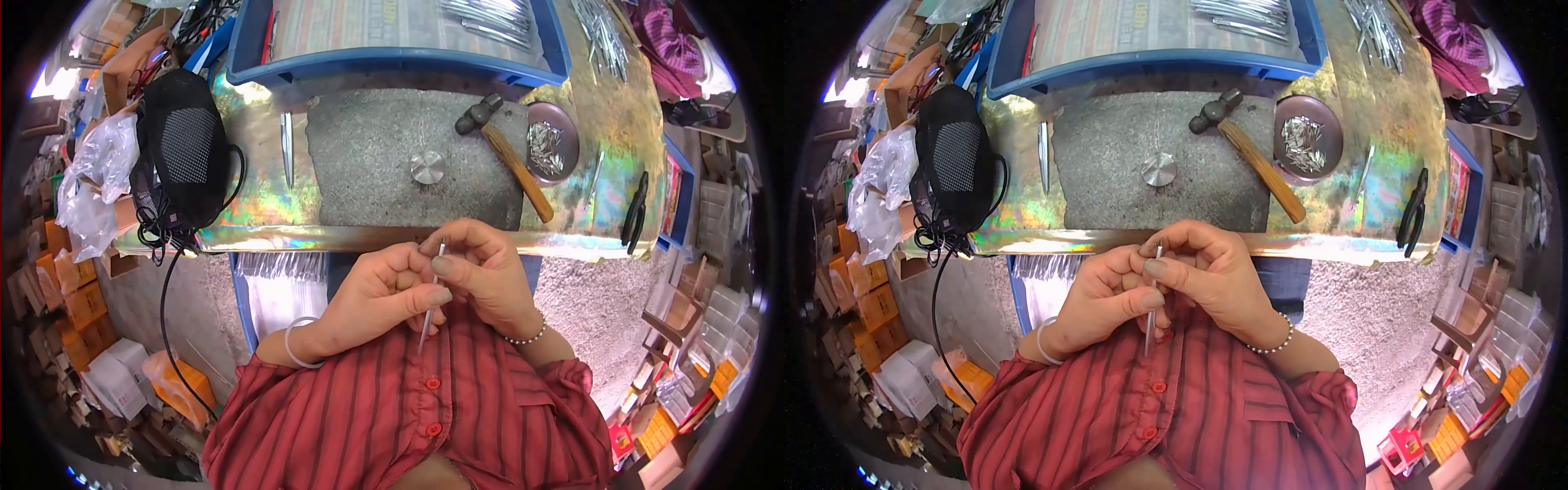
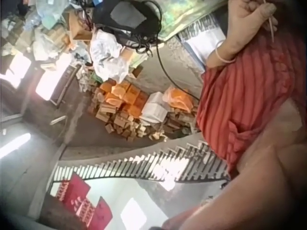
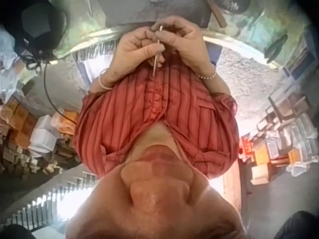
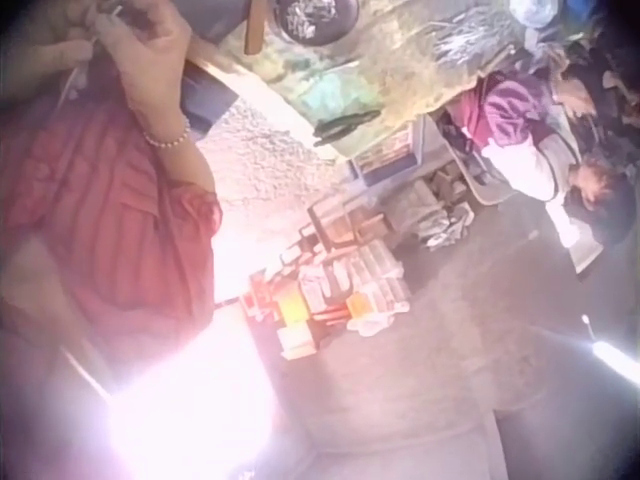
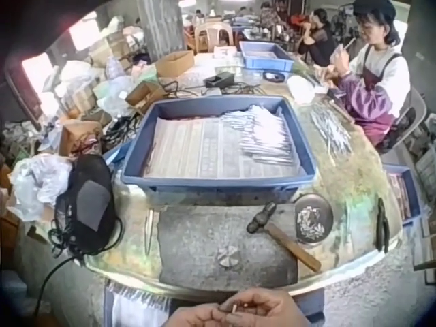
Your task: Assembling small metal components using a hammer and punch tool on a workbench.
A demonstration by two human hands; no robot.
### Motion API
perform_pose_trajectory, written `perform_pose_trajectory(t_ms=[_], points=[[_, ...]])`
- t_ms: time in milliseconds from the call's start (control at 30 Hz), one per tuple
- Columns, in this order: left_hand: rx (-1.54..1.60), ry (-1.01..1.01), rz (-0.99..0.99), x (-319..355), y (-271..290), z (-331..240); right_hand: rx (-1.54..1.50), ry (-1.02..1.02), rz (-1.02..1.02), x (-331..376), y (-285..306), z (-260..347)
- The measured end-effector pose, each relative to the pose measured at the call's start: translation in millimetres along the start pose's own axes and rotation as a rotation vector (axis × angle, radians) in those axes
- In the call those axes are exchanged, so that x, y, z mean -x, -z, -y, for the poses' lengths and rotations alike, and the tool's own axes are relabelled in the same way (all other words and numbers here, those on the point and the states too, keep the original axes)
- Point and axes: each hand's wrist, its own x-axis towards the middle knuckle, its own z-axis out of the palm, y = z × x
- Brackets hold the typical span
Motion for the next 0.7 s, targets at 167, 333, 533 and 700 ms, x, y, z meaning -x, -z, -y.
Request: perform_pose_trajectory(t_ms=[167,333,533,700], points=[[-0.005,0.052,0.014,-5.5,6.9,-4.1,0.112,0.039,-0.072,0.9,6.9,11.6],[-0.022,0.026,0.062,-15.5,10.0,-15.6,1.115,0.746,-0.971,20.9,97.6,45.8],[-0.039,0.021,0.087,-27.3,14.0,-21.2,1.725,0.517,-1.515,56.1,270.9,67.5],[-0.047,0.03,0.06,-29.5,14.2,-20.2,1.899,0.199,-1.416,64.4,308.7,64.4]])
